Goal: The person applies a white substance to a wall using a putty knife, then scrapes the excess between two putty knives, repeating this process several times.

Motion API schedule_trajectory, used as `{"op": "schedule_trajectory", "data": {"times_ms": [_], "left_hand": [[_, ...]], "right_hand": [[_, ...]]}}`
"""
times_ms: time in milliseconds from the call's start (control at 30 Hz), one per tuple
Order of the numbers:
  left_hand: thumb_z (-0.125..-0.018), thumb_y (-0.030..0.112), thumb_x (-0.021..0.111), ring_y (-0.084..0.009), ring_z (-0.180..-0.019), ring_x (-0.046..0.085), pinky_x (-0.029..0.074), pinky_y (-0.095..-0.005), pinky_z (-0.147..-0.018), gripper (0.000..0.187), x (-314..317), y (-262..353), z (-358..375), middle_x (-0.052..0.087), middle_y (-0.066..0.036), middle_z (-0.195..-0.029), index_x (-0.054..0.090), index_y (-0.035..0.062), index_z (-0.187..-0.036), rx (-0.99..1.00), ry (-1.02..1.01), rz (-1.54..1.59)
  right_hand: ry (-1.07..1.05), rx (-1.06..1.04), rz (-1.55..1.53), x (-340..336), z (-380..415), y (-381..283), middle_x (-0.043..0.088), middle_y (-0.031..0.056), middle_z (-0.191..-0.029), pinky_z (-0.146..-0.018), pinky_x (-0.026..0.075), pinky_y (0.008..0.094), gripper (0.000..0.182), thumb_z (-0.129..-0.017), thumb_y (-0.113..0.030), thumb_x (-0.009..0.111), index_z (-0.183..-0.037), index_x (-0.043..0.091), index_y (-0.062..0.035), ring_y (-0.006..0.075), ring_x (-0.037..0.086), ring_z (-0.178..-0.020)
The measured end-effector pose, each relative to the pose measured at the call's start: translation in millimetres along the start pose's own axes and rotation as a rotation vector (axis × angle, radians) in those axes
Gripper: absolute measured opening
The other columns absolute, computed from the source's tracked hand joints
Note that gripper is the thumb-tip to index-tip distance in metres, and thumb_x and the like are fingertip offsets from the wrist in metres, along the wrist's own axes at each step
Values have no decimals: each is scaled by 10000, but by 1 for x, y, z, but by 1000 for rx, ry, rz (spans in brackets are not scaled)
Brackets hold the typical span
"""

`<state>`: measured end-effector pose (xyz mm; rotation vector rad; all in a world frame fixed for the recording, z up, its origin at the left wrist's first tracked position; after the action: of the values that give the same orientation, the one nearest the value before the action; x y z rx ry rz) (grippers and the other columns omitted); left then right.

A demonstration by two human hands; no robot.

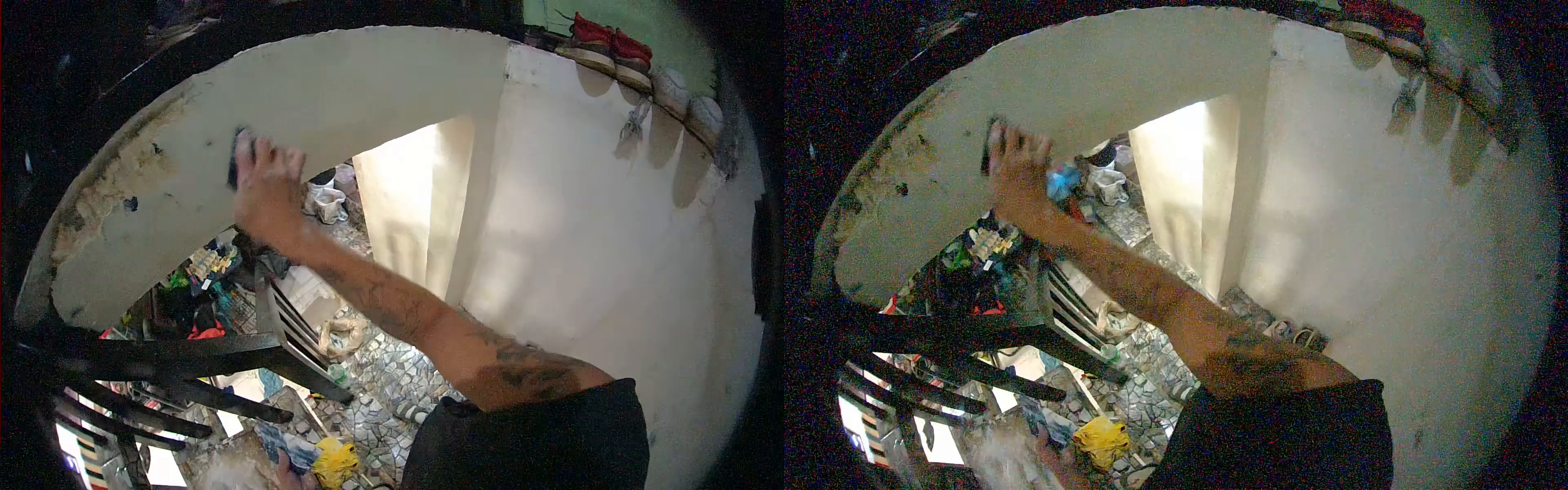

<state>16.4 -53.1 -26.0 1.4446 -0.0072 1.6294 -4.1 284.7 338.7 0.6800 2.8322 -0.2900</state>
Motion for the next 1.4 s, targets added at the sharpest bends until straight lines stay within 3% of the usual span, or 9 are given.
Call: {"op": "schedule_trajectory", "data": {"times_ms": [167,300,500,633,833,1033,1200,1300,1400], "left_hand": [[-889,194,529,-94,-694,428,439,-222,-626,252,3,0,4,476,-20,-873,503,71,-1107,41,29,9],[-888,194,530,-91,-681,421,437,-218,-616,248,-10,7,9,470,-17,-866,503,70,-1101,74,58,15],[-887,194,533,-86,-663,409,435,-212,-600,243,-37,18,1,461,-14,-857,503,67,-1092,61,45,68],[-886,193,534,-83,-651,401,433,-209,-590,239,-95,18,-12,455,-11,-850,503,65,-1086,40,13,240],[-830,203,589,-151,-781,457,452,-313,-687,366,-12,31,7,499,-62,-927,461,48,-1135,319,-24,-216],[-796,153,612,-238,-943,571,487,-398,-806,364,4,36,-6,585,-116,-1030,506,14,-1115,255,106,-26],[-816,92,581,-241,-894,594,507,-369,-770,349,22,50,-10,580,-132,-1019,471,-13,-1130,509,84,-78],[-826,213,570,-180,-889,576,470,-292,-722,328,39,58,-5,588,-101,-1007,556,-11,-1066,469,177,-309],[-789,55,621,-181,-832,598,507,-309,-721,279,18,51,-2,588,-65,-963,524,2,-1045,601,270,-339]], "right_hand": [[-111,-96,-356,-53,36,14,481,178,-1051,-822,348,467,577,-640,-100,594,-1183,429,1,343,493,-972],[-239,485,-173,-41,35,193,517,166,-1090,-746,465,338,417,-819,-56,452,-1230,393,-13,255,530,-951],[33,505,202,4,-33,416,412,204,-1255,-886,402,494,609,-753,-215,577,-1293,348,-53,353,392,-1175],[-83,447,275,20,-43,340,403,178,-1280,-909,383,496,560,-773,-276,524,-1262,379,-44,347,396,-1175],[118,198,255,24,-14,110,447,201,-1133,-834,336,511,582,-723,-263,539,-1243,419,-33,365,486,-992],[-350,-17,-542,-11,36,-56,469,195,-1040,-811,376,444,516,-735,-114,536,-1232,434,-24,355,492,-959],[-736,54,-1448,-12,149,-66,482,104,-1192,-938,367,331,506,-789,-64,582,-1270,425,-67,212,469,-1098],[-1208,915,-1551,4,254,-51,518,87,-1182,-902,415,312,503,-771,-78,618,-1247,456,-51,188,522,-1022],[-1115,438,-1452,-21,282,-59,496,92,-1178,-913,385,313,498,-777,-96,605,-1244,443,-32,179,498,-1033]]}}
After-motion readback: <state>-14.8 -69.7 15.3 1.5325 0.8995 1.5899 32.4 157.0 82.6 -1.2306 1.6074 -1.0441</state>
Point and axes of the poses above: each hand's wrist, its own z-axis away from the middle knuckle, its own x-axis out of the palm, y = z × x, the point moved 5 cm from there along -z, towards the middle knuckle
